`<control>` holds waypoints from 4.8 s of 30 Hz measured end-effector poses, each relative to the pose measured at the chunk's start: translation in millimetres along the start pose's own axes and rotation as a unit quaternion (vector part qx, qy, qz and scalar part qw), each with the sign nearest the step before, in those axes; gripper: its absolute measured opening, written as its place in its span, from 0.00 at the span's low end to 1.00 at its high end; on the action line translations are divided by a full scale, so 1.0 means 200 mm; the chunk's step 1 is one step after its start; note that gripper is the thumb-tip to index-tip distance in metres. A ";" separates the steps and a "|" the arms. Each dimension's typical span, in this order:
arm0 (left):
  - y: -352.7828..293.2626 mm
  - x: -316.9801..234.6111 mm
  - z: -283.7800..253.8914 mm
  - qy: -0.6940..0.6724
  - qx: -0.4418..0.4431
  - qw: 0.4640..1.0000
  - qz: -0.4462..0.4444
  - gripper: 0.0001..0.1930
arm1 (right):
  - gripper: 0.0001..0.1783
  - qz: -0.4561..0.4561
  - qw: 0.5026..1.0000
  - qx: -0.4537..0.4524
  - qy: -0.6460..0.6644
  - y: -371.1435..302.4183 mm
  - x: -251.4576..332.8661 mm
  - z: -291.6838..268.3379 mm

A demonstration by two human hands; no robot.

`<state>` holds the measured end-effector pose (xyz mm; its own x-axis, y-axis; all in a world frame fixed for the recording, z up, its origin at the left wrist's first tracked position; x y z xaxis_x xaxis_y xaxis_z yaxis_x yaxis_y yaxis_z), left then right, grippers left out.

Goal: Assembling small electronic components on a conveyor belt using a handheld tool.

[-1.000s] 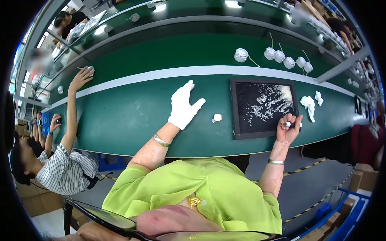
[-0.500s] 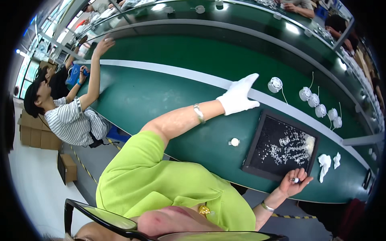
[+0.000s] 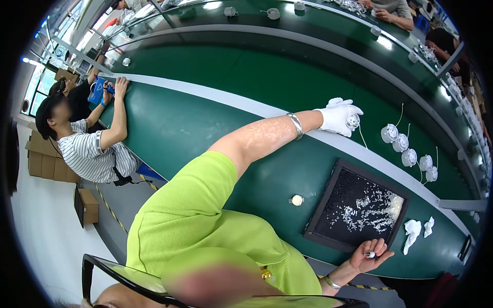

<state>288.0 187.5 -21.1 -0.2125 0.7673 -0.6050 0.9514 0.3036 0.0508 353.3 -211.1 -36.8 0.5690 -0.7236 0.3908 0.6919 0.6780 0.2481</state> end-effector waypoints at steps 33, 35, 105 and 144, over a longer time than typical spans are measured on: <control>-1.31 -0.50 0.09 -0.239 -0.194 0.951 -0.040 0.33 | 0.30 0.034 0.999 -0.028 -0.030 0.03 -0.12 0.30; -1.27 -0.56 0.14 -0.217 -0.181 0.959 0.005 0.33 | 0.32 0.065 0.997 -0.014 -0.026 0.04 -0.22 0.43; -1.16 -0.56 0.26 -0.114 -0.178 0.977 0.032 0.21 | 0.18 0.039 0.795 0.174 -0.579 0.08 -0.95 0.72; -0.30 0.21 -0.41 0.250 0.033 0.968 -0.010 0.32 | 0.33 0.162 0.347 0.296 -0.875 1.09 -1.41 0.54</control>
<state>203.4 247.0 15.3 -0.2958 0.9442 -0.1449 0.9549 0.2965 -0.0173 295.9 155.1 2.9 -0.9254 0.2390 0.2941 0.2106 0.9695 -0.1251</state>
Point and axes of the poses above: each hand's wrist, its own y-axis towards the middle knuckle, its own z-axis out of the palm, x = y × z, the point moved 6 cm from there along y, towards the middle knuckle, and after that the axes turned 4 degrees about x, right-handed, at the moved point
